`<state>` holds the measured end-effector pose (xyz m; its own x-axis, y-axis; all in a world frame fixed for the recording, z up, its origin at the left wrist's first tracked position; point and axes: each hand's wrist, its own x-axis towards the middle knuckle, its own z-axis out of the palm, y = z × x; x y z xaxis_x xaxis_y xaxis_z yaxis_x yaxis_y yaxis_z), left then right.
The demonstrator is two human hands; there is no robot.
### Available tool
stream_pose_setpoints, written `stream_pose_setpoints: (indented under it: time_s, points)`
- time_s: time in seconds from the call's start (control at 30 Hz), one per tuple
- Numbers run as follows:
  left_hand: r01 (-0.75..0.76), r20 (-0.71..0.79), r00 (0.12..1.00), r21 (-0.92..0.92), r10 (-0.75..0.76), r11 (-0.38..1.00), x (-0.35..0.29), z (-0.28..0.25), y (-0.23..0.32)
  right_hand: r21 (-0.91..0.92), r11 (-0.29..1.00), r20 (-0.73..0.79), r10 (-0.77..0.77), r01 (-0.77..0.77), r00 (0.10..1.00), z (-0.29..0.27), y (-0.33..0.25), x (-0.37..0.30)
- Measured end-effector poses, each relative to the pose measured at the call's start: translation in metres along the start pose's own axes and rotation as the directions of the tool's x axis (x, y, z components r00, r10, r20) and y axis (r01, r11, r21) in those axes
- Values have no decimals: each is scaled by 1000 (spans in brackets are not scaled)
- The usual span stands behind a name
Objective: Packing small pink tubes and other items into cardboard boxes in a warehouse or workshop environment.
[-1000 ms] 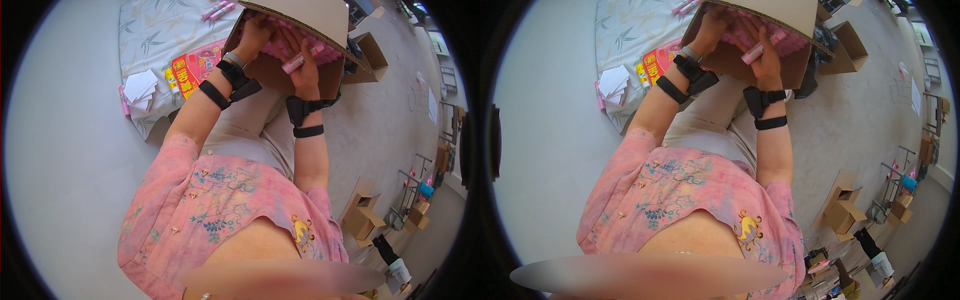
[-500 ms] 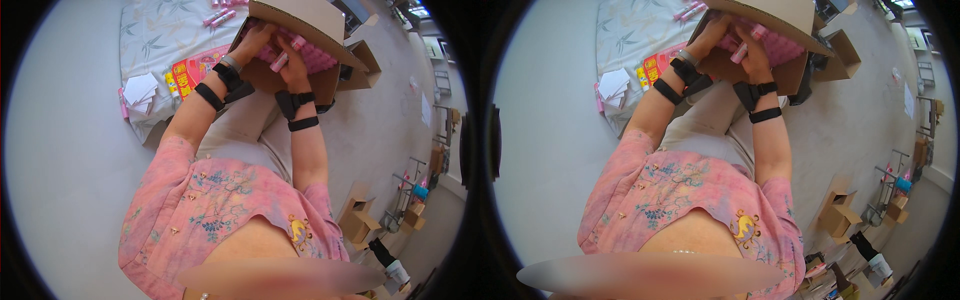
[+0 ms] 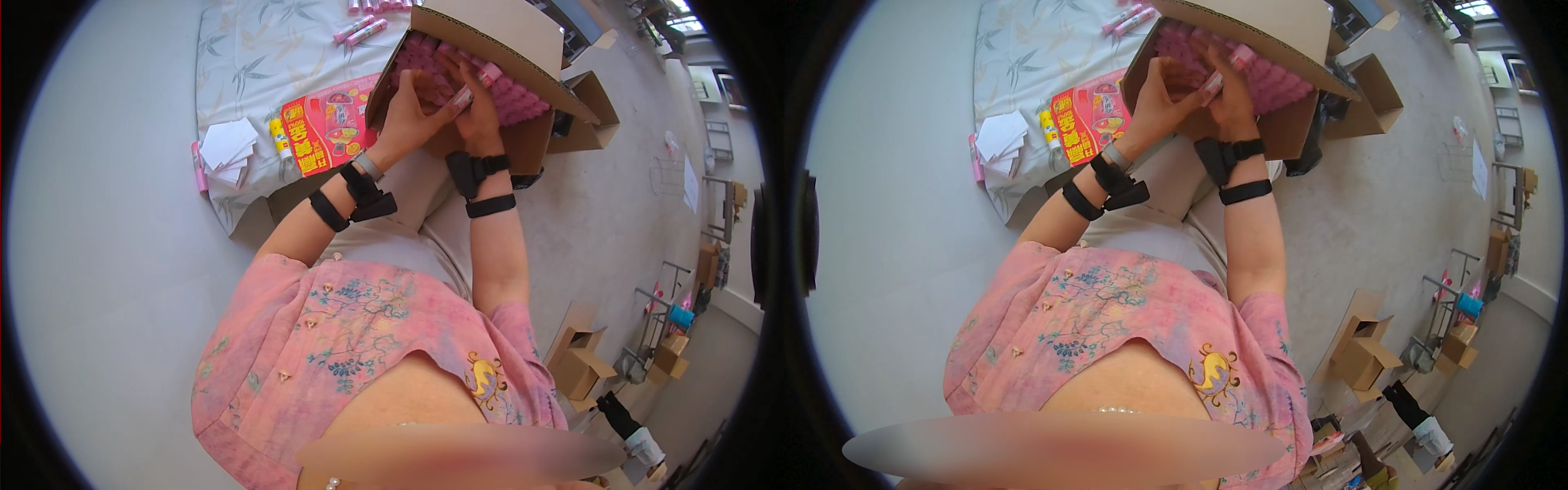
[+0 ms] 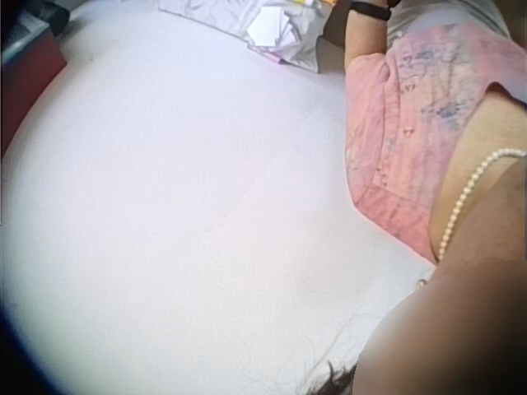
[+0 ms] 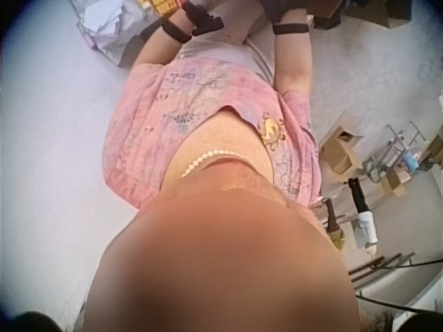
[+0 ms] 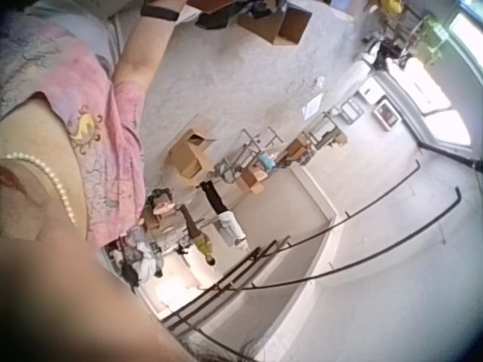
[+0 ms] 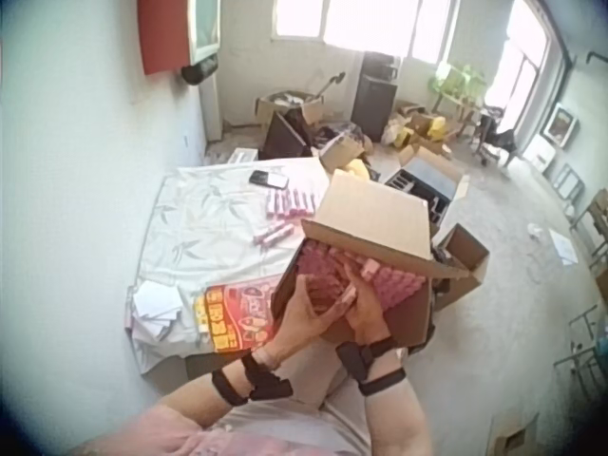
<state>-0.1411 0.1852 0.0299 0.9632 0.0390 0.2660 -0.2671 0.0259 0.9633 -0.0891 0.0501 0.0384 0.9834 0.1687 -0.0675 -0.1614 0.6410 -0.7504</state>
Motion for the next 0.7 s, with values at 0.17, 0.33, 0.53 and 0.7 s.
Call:
stream_pose_setpoints:
  time_s: [0.17,0.33,0.53,0.7]
  points:
    - [92,-2,996,40,-92,995,-14,2,-1,-181,983,-28,15,-20,999,4,2,2]
    - [184,-9,982,-109,-186,977,-27,-6,-9,-158,986,75,-44,55,996,2,5,3]
    - [333,-97,907,-432,-411,838,-48,-25,10,-74,997,20,36,-34,999,2,3,2]
    - [260,-219,898,-435,-381,862,-39,-21,15,-138,990,57,42,-34,998,5,-4,-2]
